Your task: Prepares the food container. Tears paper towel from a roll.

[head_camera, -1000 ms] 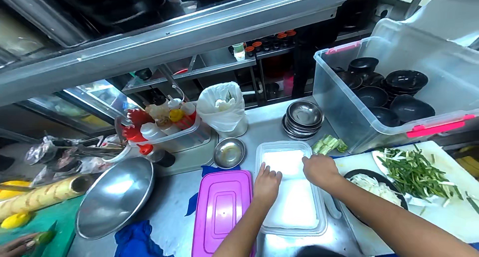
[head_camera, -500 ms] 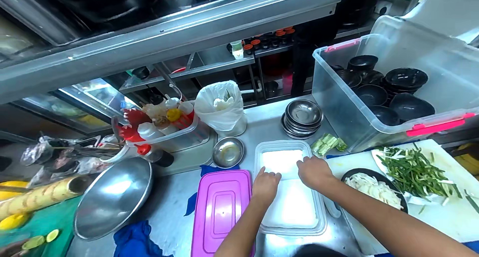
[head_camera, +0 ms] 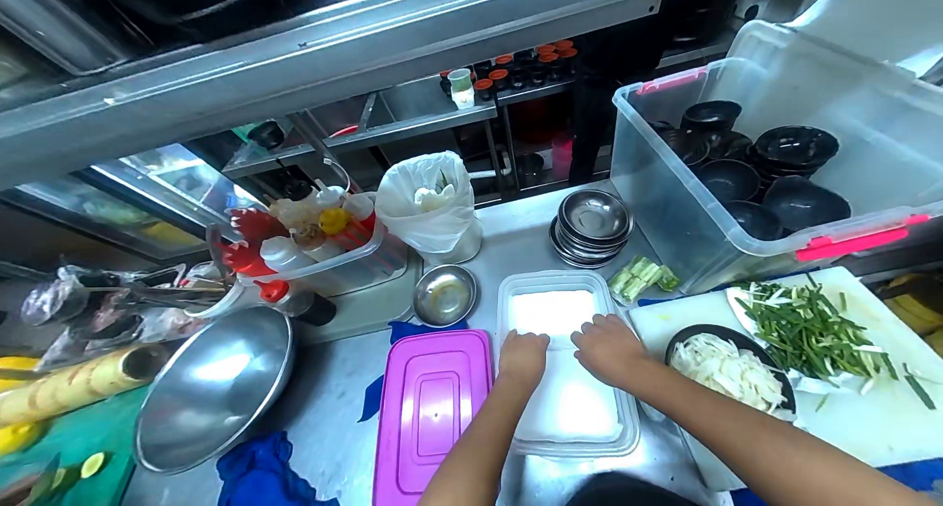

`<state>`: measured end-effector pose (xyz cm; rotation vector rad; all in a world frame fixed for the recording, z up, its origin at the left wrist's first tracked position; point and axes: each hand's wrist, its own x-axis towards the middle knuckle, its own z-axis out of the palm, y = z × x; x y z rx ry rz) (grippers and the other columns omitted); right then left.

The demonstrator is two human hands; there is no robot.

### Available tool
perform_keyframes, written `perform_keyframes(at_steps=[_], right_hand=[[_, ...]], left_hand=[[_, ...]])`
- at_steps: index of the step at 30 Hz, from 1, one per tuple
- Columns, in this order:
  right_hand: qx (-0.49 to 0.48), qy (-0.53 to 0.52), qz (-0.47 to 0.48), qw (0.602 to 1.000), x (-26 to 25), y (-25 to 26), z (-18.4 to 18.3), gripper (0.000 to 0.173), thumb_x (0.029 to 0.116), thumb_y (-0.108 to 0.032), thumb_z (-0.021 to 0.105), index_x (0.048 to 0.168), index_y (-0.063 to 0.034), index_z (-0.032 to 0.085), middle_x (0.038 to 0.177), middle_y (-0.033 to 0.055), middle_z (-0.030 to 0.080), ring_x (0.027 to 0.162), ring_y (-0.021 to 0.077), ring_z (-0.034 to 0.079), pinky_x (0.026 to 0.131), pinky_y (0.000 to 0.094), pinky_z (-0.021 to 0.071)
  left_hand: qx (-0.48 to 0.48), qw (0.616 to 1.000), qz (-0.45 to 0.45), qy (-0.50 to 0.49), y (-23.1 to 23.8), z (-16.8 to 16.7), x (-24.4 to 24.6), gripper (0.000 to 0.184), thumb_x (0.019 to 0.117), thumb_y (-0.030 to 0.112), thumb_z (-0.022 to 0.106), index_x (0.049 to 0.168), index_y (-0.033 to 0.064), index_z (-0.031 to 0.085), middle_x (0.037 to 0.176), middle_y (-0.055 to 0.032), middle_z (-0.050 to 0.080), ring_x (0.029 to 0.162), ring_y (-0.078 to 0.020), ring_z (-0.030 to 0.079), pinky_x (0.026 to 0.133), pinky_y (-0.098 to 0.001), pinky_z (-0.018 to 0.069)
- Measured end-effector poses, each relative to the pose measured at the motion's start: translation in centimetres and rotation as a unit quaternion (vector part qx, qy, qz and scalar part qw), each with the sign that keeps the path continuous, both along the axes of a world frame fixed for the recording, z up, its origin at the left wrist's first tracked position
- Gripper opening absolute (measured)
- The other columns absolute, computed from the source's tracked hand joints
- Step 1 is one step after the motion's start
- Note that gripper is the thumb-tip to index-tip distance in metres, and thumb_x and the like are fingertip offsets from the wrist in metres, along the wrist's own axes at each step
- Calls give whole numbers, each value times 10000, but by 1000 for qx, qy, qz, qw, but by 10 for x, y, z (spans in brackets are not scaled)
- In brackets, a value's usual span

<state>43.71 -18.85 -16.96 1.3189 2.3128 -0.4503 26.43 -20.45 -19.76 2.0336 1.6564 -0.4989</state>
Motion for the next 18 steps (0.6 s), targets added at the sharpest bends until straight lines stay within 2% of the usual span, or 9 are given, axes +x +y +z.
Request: perform_keyframes(at_steps=[2,6,9,12,13,15,16,18], right_hand=[[20,2,13,1000,4,-1,-5,323,1064,-263,444,1258,-117,657,1208,130,677,1224,336,581,1047,517,423],[57,19,27,998,10,-4,-8,290,1066,-191,432,1222,-129,669,1143,101,688,1175,311,590,1028,482,428],[91,33,35,995,14,-3,-16,271,1042,-125,457,1193,-142,680,1100,82,693,1155,290,594,1042,463,424],[130,63,35,989,18,-3,-28,271,1041,-130,473,1192,-162,696,1100,52,698,1185,269,582,1083,449,410],[160,92,27,982,20,-5,-34,261,1042,-162,486,1175,-175,711,1119,40,703,1220,265,573,1101,450,410],[225,162,-9,961,24,-11,-42,254,1039,-243,541,1216,-204,719,1310,45,666,1342,288,523,1120,496,415],[254,188,-35,948,24,-14,-44,279,1017,-252,574,1260,-213,704,1420,52,607,1374,305,497,1109,532,416],[288,211,-94,929,24,-20,-50,398,970,-237,602,1361,-184,651,1549,98,487,1413,339,456,1105,552,418]], left_hand=[[-3,1000,0,6,1,0,1,408,1008,28,444,1362,146,610,1290,-123,670,1259,-306,605,1148,-517,390],[-6,1000,3,12,3,-1,4,386,1007,83,464,1366,141,596,1278,-135,667,1222,-325,618,1083,-521,439],[16,999,16,-35,5,-8,8,395,1036,236,484,1419,218,579,1295,-113,660,1230,-331,611,1020,-561,478],[32,997,20,-60,10,-15,19,411,1025,270,530,1434,263,565,1326,-100,631,1253,-342,578,953,-581,501],[38,997,22,-64,11,-17,23,409,1022,271,539,1430,272,566,1337,-100,621,1256,-346,572,936,-580,511],[40,997,36,-62,14,-22,30,407,1035,275,532,1440,296,557,1407,-105,578,1276,-380,550,904,-603,520],[36,997,42,-52,15,-24,32,416,1040,267,525,1453,309,545,1455,-114,548,1284,-405,543,892,-619,525],[28,998,50,-31,18,-24,34,462,1031,210,514,1476,334,523,1518,-132,496,1284,-438,542,878,-633,531]])
